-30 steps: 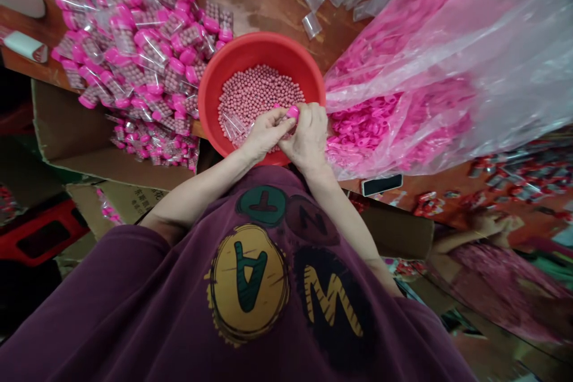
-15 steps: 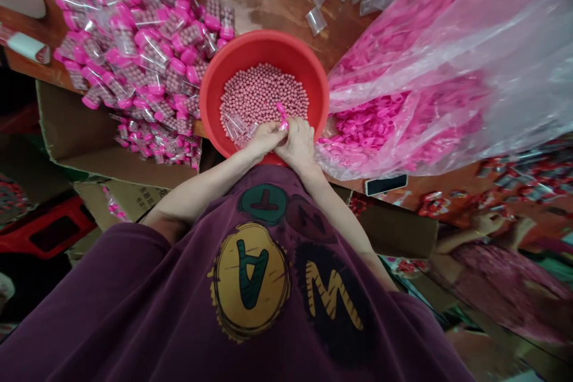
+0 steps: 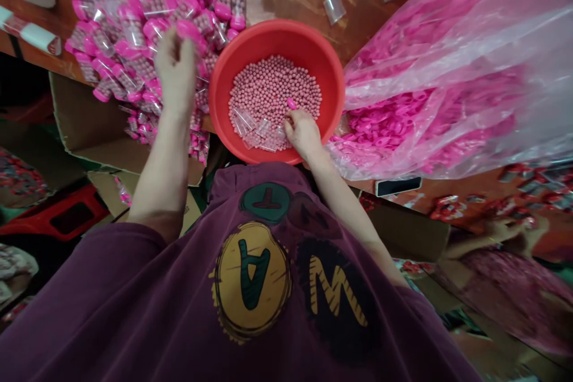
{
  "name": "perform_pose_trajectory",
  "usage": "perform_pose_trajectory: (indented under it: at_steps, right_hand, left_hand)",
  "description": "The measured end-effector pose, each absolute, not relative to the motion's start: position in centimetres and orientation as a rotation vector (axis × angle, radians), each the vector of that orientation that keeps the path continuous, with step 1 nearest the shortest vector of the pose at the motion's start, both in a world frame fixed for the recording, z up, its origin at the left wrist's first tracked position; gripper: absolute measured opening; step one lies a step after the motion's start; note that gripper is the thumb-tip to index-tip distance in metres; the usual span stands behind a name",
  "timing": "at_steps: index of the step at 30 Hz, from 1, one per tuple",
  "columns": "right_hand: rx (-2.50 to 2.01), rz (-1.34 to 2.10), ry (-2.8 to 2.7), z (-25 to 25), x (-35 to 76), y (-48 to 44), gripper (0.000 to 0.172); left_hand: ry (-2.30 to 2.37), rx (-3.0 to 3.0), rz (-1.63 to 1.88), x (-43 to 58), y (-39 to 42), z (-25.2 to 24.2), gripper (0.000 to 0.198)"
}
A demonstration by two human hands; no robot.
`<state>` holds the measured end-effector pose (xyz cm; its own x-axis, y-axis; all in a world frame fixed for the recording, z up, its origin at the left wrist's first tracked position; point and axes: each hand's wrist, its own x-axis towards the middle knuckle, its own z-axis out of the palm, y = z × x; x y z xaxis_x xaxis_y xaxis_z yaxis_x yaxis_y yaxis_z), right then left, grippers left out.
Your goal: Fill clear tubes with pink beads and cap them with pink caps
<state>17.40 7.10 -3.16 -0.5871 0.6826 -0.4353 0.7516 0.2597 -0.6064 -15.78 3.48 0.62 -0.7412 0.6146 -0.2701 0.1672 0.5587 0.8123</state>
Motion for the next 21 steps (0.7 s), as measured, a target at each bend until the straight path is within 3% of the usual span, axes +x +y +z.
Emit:
perform_pose_trajectory:
  at_steps: [2, 4, 6, 8, 9, 12, 15, 18, 21]
  right_hand:
    - [1.27, -1.168, 2.458, -3.2, 15.6, 6.7, 0.032]
    - [1.123, -1.122, 2.467, -3.4, 13.9, 6.3, 0.043]
    - [1.01, -1.184, 2.424, -4.0, 12.8, 6.2, 0.046]
    - [1.065, -1.384, 2.321, -4.8, 12.7, 6.3, 0.034]
    - [1.167, -1.538, 2.236, -5.1, 13.0, 6.5, 0.027]
    - [1.547, -2.138, 1.822, -5.6, 14.8, 6.9, 0.021]
    - [1.657, -2.676, 1.305, -5.2, 16.5, 6.9, 0.035]
    - [1.656, -2.935, 0.919, -4.7, 16.9, 6.4, 0.045]
    - [1.669, -2.996, 0.779, -4.8, 16.4, 5.7, 0.044]
  left_hand:
    - [2.618, 0.586, 1.017, -20.0, 4.1, -0.5, 0.059]
    - [2.759, 0.748, 1.008, -21.3, 3.8, -1.6, 0.078]
    - [2.567, 1.072, 1.16, -19.5, 2.6, -2.3, 0.062]
    - [2.187, 1.256, 1.185, -15.4, 1.0, -2.6, 0.028]
    - [2.028, 1.258, 1.123, -13.0, 0.2, -2.8, 0.021]
    - [1.788, 1.02, 0.984, -6.5, -1.3, -3.4, 0.035]
    - [1.595, 0.745, 0.992, -2.7, -1.4, -4.2, 0.056]
    - [1.457, 0.591, 1.06, -0.7, -0.8, -4.4, 0.065]
    - [1.422, 0.502, 1.107, 0.3, -0.3, -3.9, 0.058]
